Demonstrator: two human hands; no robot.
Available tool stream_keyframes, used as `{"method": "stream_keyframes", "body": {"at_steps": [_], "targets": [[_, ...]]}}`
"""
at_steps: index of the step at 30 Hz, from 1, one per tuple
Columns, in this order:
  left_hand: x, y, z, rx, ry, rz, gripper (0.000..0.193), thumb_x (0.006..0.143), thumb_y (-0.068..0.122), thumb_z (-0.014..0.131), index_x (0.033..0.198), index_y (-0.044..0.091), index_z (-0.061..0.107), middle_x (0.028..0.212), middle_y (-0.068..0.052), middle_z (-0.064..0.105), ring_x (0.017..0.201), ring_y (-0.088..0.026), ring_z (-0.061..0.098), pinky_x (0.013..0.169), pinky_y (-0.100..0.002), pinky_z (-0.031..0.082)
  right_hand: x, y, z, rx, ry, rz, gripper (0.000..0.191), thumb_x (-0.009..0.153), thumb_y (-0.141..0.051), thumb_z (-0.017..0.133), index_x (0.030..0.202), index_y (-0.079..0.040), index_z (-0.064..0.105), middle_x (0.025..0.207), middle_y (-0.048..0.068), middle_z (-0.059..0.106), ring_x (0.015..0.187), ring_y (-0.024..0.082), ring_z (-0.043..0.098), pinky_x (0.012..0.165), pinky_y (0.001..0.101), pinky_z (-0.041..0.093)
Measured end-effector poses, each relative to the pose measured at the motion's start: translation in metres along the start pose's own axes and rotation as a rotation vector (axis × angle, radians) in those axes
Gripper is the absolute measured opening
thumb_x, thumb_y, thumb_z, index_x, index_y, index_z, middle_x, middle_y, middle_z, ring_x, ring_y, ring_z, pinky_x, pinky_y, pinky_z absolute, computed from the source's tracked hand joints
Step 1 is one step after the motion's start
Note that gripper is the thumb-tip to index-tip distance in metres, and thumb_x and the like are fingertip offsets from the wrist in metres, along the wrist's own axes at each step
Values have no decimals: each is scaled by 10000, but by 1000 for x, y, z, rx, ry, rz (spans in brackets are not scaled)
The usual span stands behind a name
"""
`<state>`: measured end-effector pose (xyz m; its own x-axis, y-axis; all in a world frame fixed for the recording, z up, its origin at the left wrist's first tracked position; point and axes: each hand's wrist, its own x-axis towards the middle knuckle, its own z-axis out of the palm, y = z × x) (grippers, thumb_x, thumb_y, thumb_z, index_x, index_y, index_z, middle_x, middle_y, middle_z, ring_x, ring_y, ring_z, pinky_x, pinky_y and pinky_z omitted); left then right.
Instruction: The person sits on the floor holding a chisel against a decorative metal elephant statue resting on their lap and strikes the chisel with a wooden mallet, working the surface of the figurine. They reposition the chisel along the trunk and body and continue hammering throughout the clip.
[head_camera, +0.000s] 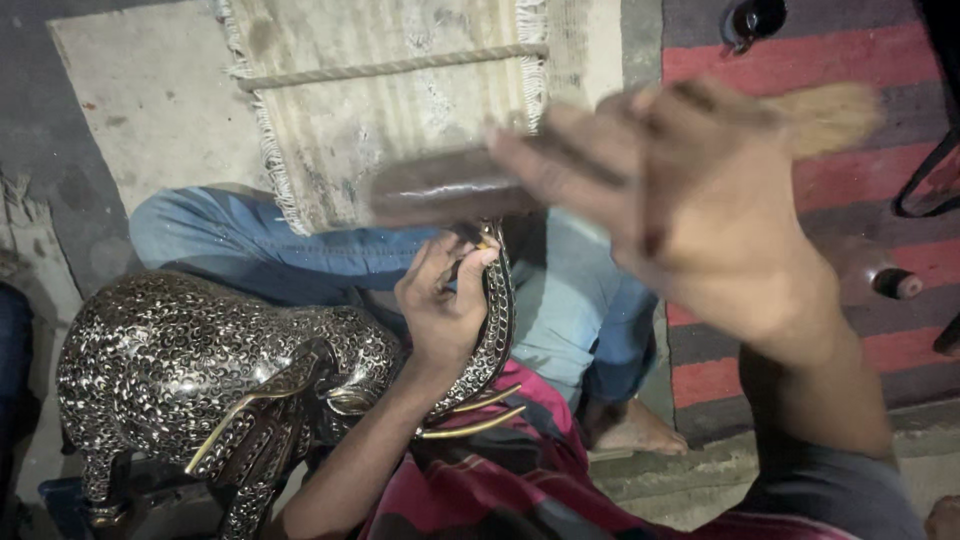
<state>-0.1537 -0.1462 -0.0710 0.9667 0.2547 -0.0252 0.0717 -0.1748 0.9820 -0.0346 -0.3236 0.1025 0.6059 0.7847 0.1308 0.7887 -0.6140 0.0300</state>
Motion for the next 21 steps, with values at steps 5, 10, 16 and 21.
{"method": "stream_keyframes", "body": {"at_steps": [5, 10, 16, 21], "targets": [[1, 0, 0, 30, 11, 45, 162, 945, 25, 728, 1077, -56, 681, 961, -129, 703, 864, -169, 731, 777, -280, 594, -11, 5, 3, 75, 39, 49, 757, 741, -60, 645, 1486, -184, 594, 1306, 49, 677, 836, 252, 587, 738, 410, 508], [4, 8, -4, 28, -43, 80, 114, 967, 1, 669, 1070, -39, 700, 976, -131, 722, 865, -194, 732, 777, -289, 577, -18, 11, 7, 136, 73, 47, 692, 769, -104, 690, 1457, -165, 663, 1316, 27, 667, 843, 235, 580, 761, 405, 497], [4, 9, -4, 46, -31, 82, 126, 951, -9, 670, 1073, -13, 696, 968, -132, 720, 866, -210, 743, 778, -294, 576, -16, 2, 5, -75, 46, 27, 619, 691, -68, 763, 1305, -147, 749, 1148, -6, 711, 777, 191, 623, 667, 351, 493], [2, 3, -4, 117, -37, 126, 133, 940, -32, 665, 1035, 22, 740, 971, -149, 706, 872, -245, 717, 795, -317, 564, -11, -4, 3, -26, 82, 58, 627, 626, -34, 725, 1248, -106, 756, 1079, 25, 728, 767, 211, 649, 646, 369, 500]]}}
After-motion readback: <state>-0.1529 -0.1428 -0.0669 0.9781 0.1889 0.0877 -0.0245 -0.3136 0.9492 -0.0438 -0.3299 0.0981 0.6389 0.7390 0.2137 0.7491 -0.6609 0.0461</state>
